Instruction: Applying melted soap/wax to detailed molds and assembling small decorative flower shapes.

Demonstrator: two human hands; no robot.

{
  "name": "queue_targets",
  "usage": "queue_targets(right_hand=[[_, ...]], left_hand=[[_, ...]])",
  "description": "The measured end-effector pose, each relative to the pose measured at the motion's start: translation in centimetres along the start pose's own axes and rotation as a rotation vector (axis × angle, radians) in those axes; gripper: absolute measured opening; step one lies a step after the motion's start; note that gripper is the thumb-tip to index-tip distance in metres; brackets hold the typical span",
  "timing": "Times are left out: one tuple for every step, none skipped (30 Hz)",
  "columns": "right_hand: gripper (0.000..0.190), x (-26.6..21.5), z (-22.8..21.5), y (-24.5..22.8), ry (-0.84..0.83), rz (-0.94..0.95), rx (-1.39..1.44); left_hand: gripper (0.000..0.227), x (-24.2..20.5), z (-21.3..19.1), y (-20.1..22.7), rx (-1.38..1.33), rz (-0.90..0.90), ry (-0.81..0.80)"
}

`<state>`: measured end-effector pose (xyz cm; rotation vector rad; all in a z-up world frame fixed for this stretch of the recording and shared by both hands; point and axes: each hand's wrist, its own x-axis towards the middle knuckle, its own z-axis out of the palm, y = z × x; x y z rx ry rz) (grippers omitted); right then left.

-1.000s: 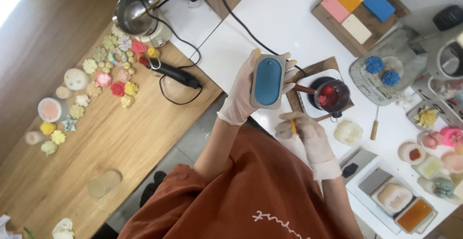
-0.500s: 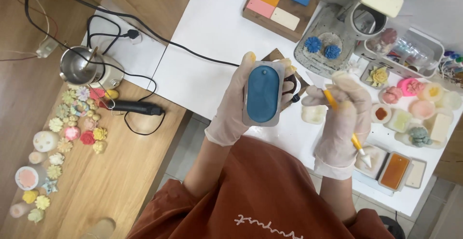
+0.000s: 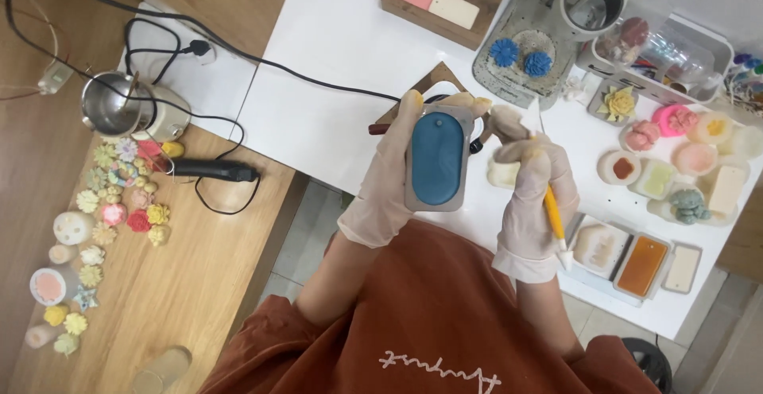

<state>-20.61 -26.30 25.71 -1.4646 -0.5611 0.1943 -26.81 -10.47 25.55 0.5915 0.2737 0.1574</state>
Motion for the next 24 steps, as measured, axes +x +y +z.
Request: queue_targets(right_hand=[[0.044, 0.2, 0.5, 0.3, -0.022, -0.004, 0.012], [0.04, 0.4, 1.1, 0.5, -0.005, -0.006, 0.109], [0.036, 0.5, 1.8, 0.8, 0.008, -0.004, 0.211], [0.036, 0.3, 1.9, 1.6, -0.017, -0.003, 0.227], [0.03, -0.1, 2.1, 2.4, -0.042, 0.135, 0.387], [0.026, -0.6, 2.4, 3.3, -0.065, 0.278, 0.543], [0.026, -0.7, 2.6, 3.9, -0.088, 0.284, 0.553], [0.028, -0.8, 2.9, 4.6, -0.018, 0.402, 0.645], [0.031, -0.9, 3.2, 5.3, 0.054, 0.521, 0.73], [0.031, -0.7, 3.4, 5.6, 0.032, 0.528, 0.734], [0.03, -0.6, 3.5, 5.9, 0.059, 0.566, 0.727], [0.03, -0.5, 3.7, 6.3, 0.085, 0.603, 0.719], [0.03, -0.5, 4.0, 6.1, 0.067, 0.616, 0.715], [0.03, -0.5, 4.4, 6.0, 0.058, 0.655, 0.737], [0.03, -0.4, 4.9, 5.8, 0.047, 0.695, 0.758], [0.03, -0.3, 5.3, 5.3, 0.028, 0.707, 0.753], [0.029, -0.1, 5.7, 4.7, 0.029, 0.736, 0.727], [0.028, 0.1, 6.0, 4.2, 0.03, 0.764, 0.699], [0.028, 0.0, 5.8, 4.3, 0.013, 0.771, 0.696], [0.027, -0.2, 5.6, 4.4, 0.027, 0.753, 0.715], [0.027, -0.5, 5.3, 4.4, 0.045, 0.734, 0.734], [0.027, -0.3, 5.4, 4.1, 0.033, 0.741, 0.73], [0.026, -0.2, 5.5, 3.8, 0.012, 0.699, 0.734], [0.025, 0.0, 5.6, 3.5, -0.009, 0.658, 0.737]], left_hand=[[0.062, 0.2, -0.1, -0.3, 0.002, 0.022, 0.013], [0.061, 0.4, -0.2, -0.6, -0.038, 0.029, 0.028], [0.06, 0.5, -0.4, -0.8, -0.079, 0.04, 0.046], [0.06, 0.8, -0.9, -1.2, -0.076, 0.065, 0.063], [0.06, 0.9, -1.4, -1.7, -0.102, 0.046, 0.097], [0.061, 1.1, -1.9, -2.2, -0.128, 0.027, 0.13], [0.061, 1.0, -2.1, -2.2, -0.128, 0.047, 0.146], [0.061, 1.0, -2.3, -2.3, -0.092, 0.066, 0.174], [0.061, 1.1, -2.5, -2.3, -0.056, 0.083, 0.201], [0.061, 1.1, -3.1, -2.6, -0.058, 0.101, 0.214], [0.06, 1.1, -3.7, -3.0, -0.074, 0.122, 0.252], [0.06, 1.0, -4.3, -3.4, -0.09, 0.143, 0.291], [0.06, 0.4, -4.5, -3.3, -0.099, 0.155, 0.305], [0.062, -0.3, -4.7, -3.1, -0.047, 0.199, 0.358], [0.064, -1.0, -4.9, -2.9, 0.005, 0.244, 0.412], [0.064, -1.8, -6.1, -2.1, -0.004, 0.257, 0.428], [0.064, -2.5, -7.3, -1.4, 0.152, 0.36, 0.609], [0.063, -3.3, -8.5, -0.7, 0.309, 0.458, 0.792], [0.063, -3.6, -11.3, 0.2, 0.302, 0.468, 0.806], [0.055, -4.0, -14.2, 1.1, 0.406, 0.458, 1.165], [0.055, -4.5, -17.0, 1.9, 0.505, 0.426, 1.523], [0.055, -4.8, -22.6, 2.2, 0.496, 0.428, 1.535], [0.083, -5.6, -27.9, 2.2, 0.878, 0.342, 1.836], [0.112, -6.8, -33.0, 1.9, 1.288, 0.22, 2.1]])
